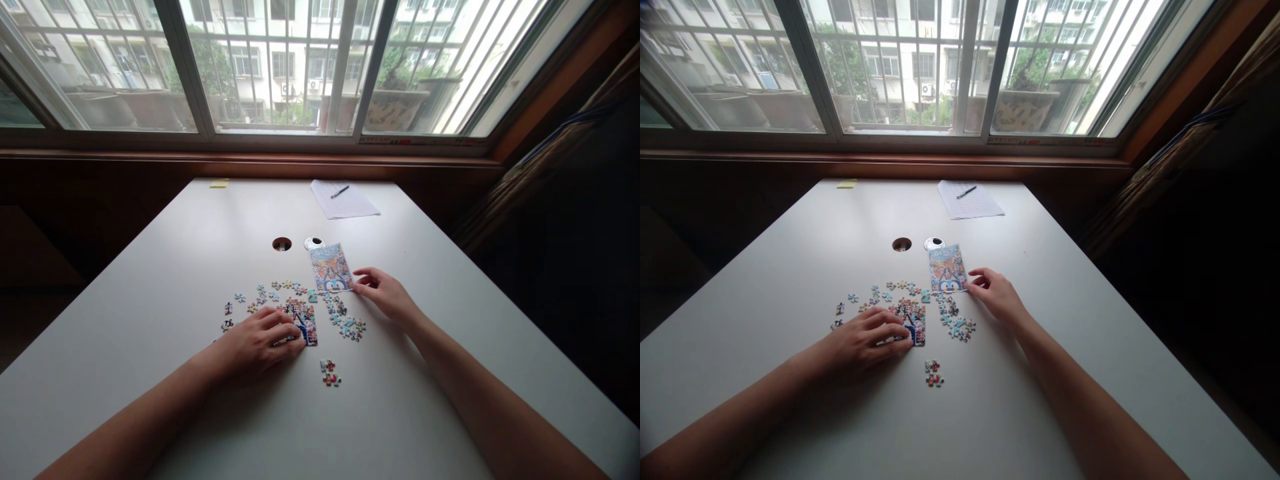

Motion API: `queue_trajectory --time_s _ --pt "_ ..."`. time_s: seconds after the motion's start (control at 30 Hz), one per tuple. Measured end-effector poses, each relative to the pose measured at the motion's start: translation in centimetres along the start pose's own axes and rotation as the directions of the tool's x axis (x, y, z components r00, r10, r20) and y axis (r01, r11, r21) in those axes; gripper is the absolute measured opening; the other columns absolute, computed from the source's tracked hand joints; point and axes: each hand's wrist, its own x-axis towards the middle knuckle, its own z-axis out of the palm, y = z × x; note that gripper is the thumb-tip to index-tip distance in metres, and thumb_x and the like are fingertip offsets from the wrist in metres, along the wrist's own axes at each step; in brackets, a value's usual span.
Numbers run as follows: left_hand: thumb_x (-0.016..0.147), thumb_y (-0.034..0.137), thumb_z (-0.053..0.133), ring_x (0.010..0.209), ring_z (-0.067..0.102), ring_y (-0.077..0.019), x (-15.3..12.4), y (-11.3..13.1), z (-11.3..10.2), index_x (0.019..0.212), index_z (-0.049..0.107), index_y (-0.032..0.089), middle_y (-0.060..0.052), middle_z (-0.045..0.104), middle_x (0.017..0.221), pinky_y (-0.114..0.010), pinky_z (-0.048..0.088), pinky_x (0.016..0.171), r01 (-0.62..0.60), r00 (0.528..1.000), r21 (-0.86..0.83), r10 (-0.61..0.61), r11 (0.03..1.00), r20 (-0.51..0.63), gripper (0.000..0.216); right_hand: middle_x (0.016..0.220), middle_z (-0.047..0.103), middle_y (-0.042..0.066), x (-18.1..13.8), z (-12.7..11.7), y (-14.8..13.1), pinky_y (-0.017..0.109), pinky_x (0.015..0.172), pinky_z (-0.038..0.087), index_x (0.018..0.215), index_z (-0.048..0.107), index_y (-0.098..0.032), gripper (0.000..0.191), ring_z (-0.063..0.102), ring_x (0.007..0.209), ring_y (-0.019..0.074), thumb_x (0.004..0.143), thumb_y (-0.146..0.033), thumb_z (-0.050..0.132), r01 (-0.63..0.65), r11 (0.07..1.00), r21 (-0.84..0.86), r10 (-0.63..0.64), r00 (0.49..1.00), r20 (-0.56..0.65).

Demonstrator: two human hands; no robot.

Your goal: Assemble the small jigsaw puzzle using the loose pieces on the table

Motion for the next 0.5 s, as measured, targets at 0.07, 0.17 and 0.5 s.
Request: queue_trajectory --time_s 0.07,0.17,0.5 --pt "0.099 0.017 0.054 0.114 0.058 -0.0234 0.01 -0.02 0.0 0.129 0.059 0.021 -0.009 0.068 0.119 -0.041 0.041 0.105 -0.004 1.0 0.001 0.004 1.0 -0.002 0.031 0.092 0.077 0.006 0.06 0.0 0.29 0.034 0.076 0.051 0.112 0.07 -0.022 0.037 0.07 0.082 0.0229 0.081 -0.043 0.071 -0.004 0.999 0.038 0.004 1.0 -0.001" --pt "0.1 0.016 0.054 0.114 0.058 -0.0237 -0.02 -0.06 0.03 0.13 0.059 0.021 -0.008 0.068 0.119 -0.042 0.04 0.105 -0.007 1.0 -0.004 0.007 1.0 0.001 0.031 0.094 0.076 0.006 -0.02 -0.09 0.49 0.034 0.076 0.051 0.113 0.07 -0.021 0.038 0.07 0.084 0.0227 0.081 -0.043 0.071 -0.004 0.996 0.094 0.005 1.0 -0.01" --pt "0.1 0.017 0.054 0.116 0.057 -0.024 -0.2 -0.14 0.17 0.133 0.057 0.022 -0.008 0.068 0.122 -0.043 0.039 0.107 0.001 1.0 -0.007 -0.001 1.0 0.018 0.033 0.094 0.075 0.006 -0.4 -0.34 0.21 0.033 0.075 0.048 0.107 0.076 -0.021 0.038 0.063 0.081 0.021 0.081 -0.049 0.074 0.019 0.982 0.19 0.002 0.994 -0.109"
